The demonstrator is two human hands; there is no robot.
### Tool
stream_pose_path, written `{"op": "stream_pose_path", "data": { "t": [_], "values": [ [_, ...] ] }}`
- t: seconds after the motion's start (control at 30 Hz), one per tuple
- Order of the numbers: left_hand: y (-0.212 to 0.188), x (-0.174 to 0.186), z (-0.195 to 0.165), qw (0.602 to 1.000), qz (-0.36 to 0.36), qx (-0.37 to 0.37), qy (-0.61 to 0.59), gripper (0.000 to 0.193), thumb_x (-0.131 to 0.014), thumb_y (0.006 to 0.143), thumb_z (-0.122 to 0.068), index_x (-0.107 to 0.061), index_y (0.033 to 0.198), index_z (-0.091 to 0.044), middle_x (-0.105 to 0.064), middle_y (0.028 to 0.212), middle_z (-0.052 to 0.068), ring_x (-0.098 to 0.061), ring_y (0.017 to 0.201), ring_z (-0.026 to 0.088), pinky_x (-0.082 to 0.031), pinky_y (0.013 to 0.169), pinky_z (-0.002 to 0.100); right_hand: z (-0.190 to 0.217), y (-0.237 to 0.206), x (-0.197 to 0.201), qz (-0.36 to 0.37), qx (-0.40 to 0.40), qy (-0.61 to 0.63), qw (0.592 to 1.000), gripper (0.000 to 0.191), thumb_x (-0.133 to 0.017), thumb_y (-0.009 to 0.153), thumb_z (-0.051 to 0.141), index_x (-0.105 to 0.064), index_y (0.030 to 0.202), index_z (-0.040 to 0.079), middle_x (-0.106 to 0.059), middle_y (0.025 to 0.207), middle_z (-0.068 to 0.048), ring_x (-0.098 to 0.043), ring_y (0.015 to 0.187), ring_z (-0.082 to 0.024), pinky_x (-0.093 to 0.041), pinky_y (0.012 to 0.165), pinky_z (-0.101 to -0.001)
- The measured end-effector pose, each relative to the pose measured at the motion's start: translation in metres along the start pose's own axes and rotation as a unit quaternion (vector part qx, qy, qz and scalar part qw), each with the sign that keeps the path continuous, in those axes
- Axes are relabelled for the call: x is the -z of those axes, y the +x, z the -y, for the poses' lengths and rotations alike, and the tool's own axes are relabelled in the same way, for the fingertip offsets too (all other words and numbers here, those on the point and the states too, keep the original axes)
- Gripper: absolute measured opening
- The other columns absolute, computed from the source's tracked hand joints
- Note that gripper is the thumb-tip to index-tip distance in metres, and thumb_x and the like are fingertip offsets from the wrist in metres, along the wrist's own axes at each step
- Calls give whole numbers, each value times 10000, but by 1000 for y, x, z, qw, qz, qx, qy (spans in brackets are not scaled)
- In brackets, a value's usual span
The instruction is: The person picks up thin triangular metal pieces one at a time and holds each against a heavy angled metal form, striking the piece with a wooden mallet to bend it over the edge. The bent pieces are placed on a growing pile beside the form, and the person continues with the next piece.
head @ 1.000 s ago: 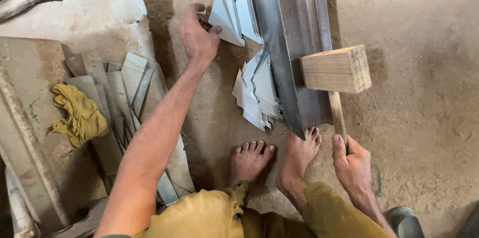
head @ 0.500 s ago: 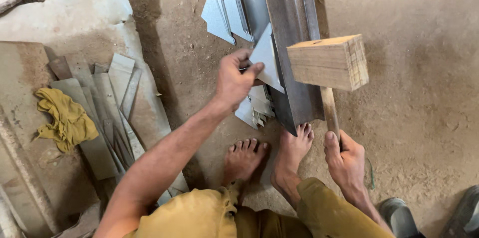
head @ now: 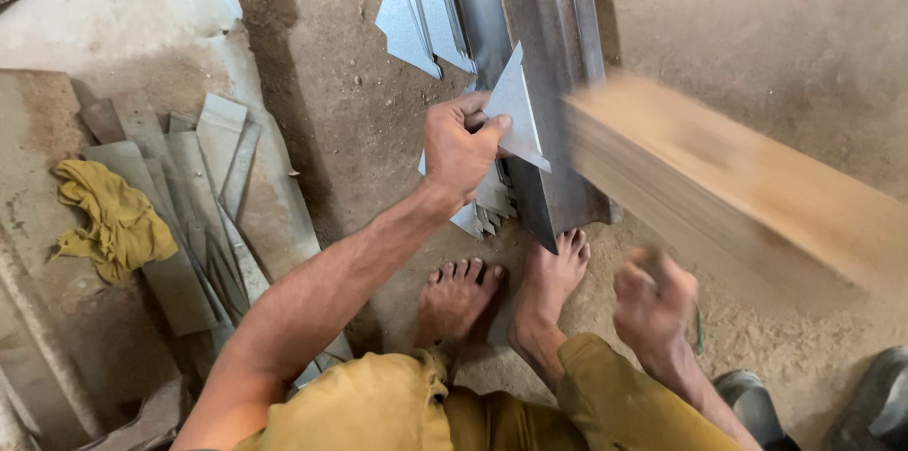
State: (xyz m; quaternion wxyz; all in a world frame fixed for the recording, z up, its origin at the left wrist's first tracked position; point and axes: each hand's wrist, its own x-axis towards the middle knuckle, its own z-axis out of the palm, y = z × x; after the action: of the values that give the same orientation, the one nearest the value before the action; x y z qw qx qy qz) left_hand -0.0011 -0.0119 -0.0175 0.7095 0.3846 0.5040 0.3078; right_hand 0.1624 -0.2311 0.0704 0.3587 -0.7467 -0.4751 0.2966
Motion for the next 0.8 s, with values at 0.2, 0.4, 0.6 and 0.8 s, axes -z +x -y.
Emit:
{"op": "stream_pose_path", "data": {
  "t": [0.2, 0.4, 0.6, 0.8],
  "values": [
    [-2, 0, -8, 1000, 0, 7, -9, 222, -655, 903, 43, -737, 1107, 67, -746, 824, 64, -692, 686, 93, -650, 603, 279, -22, -20, 8, -67, -9, -12, 998, 408, -427, 1085, 403, -534, 821, 111, -477, 589, 34, -476, 499, -39, -382, 460, -223],
    [-3, -1, -9, 1000, 6, 2, -21, 230, -647, 898, 44, -737, 1107, 75, -762, 852, 74, -704, 699, 106, -619, 599, 280, -22, -17, 2, 49, -210, -138, 967, 343, -580, 1012, 339, -617, 892, 20, -507, 551, -65, -494, 504, -141, -416, 474, -302],
    [-5, -1, -12, 1000, -4, 15, 25, 238, -661, 898, 20, -744, 1118, 55, -754, 828, 89, -695, 676, 108, -632, 596, 280, -6, -9, 0, -86, 14, -54, 995, 335, -482, 1112, 284, -574, 906, 36, -558, 691, -29, -538, 626, -90, -421, 561, -292],
    [-1, 0, -8, 1000, -1, 13, -1, 231, -653, 890, 27, -740, 1103, 56, -762, 851, 85, -713, 706, 110, -643, 606, 283, 1, -6, -1, -74, -90, -55, 992, 364, -532, 1086, 337, -580, 899, 30, -523, 587, 2, -514, 526, -80, -402, 480, -302]
  ]
}}
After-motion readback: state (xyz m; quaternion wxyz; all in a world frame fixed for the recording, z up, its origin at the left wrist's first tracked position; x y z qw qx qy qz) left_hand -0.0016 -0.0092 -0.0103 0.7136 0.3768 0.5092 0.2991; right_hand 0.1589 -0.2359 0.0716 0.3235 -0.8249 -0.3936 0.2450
